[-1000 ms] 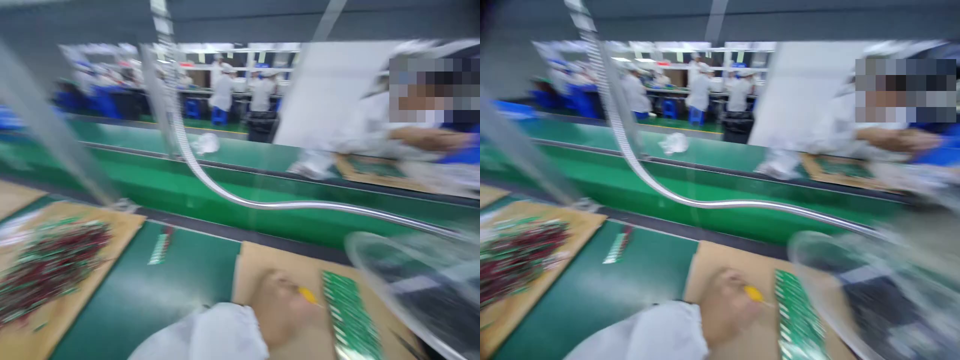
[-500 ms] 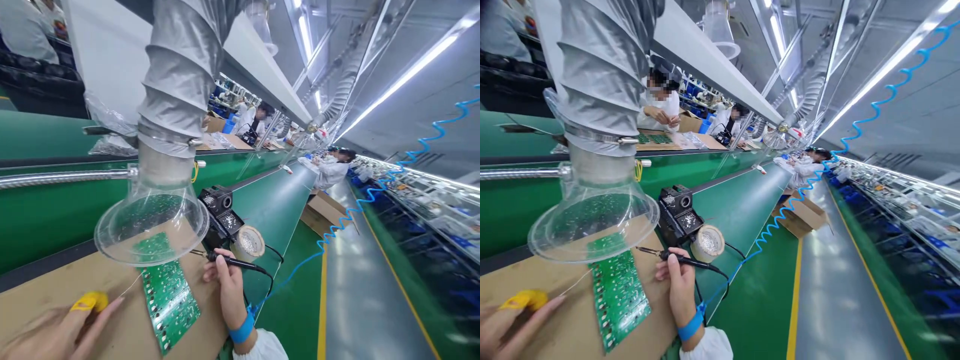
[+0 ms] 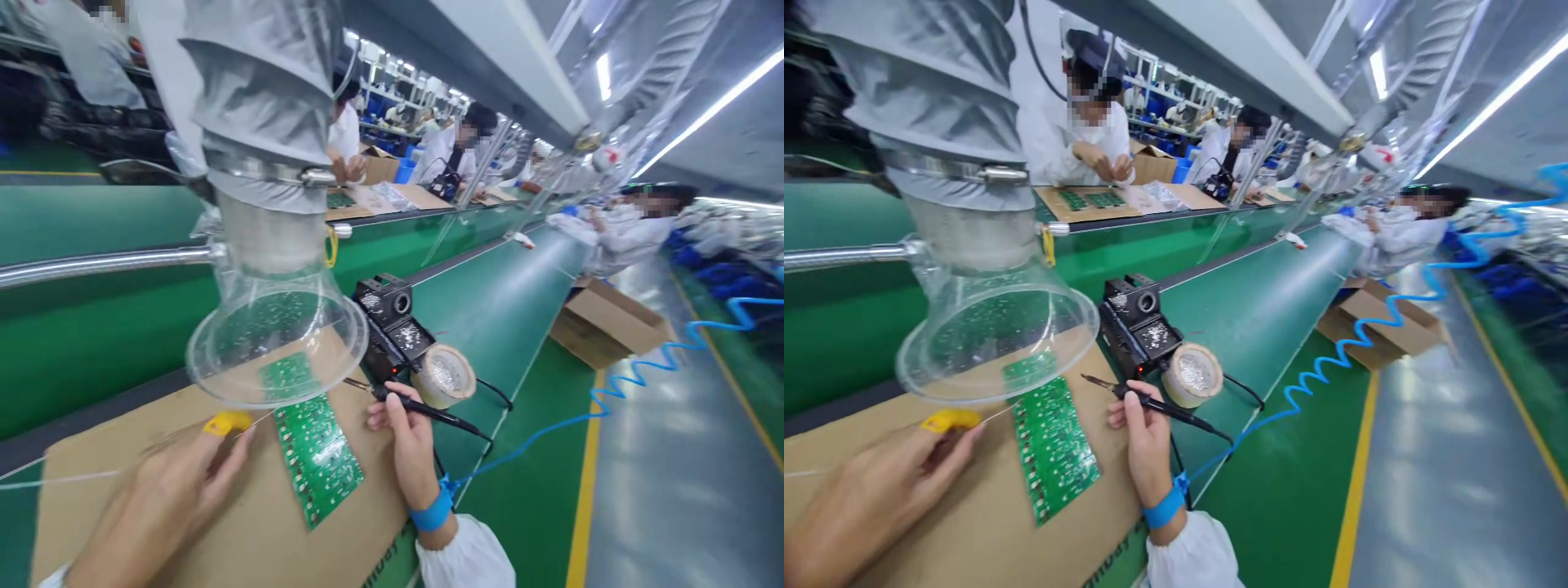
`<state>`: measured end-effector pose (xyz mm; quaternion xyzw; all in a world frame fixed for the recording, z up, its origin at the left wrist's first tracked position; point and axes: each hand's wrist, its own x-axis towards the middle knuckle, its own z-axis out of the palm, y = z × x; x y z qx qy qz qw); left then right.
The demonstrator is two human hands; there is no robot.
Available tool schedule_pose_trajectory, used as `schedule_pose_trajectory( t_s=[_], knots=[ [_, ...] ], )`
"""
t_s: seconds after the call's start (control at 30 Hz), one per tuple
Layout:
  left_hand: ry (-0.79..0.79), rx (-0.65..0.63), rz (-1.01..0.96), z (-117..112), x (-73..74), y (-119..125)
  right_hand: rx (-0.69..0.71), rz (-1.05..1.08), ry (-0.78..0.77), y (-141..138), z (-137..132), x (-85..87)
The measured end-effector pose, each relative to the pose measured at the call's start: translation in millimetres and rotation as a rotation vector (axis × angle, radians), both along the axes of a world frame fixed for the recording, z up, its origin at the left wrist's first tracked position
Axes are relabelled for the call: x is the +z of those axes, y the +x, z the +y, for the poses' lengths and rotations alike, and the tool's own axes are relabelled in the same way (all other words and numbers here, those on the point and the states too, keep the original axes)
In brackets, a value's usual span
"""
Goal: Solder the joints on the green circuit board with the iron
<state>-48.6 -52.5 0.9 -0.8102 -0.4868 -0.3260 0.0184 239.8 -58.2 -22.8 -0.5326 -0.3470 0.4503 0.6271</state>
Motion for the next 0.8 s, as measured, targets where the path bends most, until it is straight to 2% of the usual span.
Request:
schedule_pose_trajectory(
  t_s=[0.13, 0.5, 0.8],
  knots=[
    [0.026, -0.038, 0.133, 2, 4.9, 0, 0.02, -0.053, -0.02, -1, -1, -0.8],
    [-0.045, 0.057, 0.111, 3, -10.9, 9, 0.064, -0.155, -0.023, 1, -5, -2.0],
    [-0.011, 0.088, 0.099, 2, -14.2, 8, 0.074, -0.151, -0.035, -10, 4, 13.9]
  ],
)
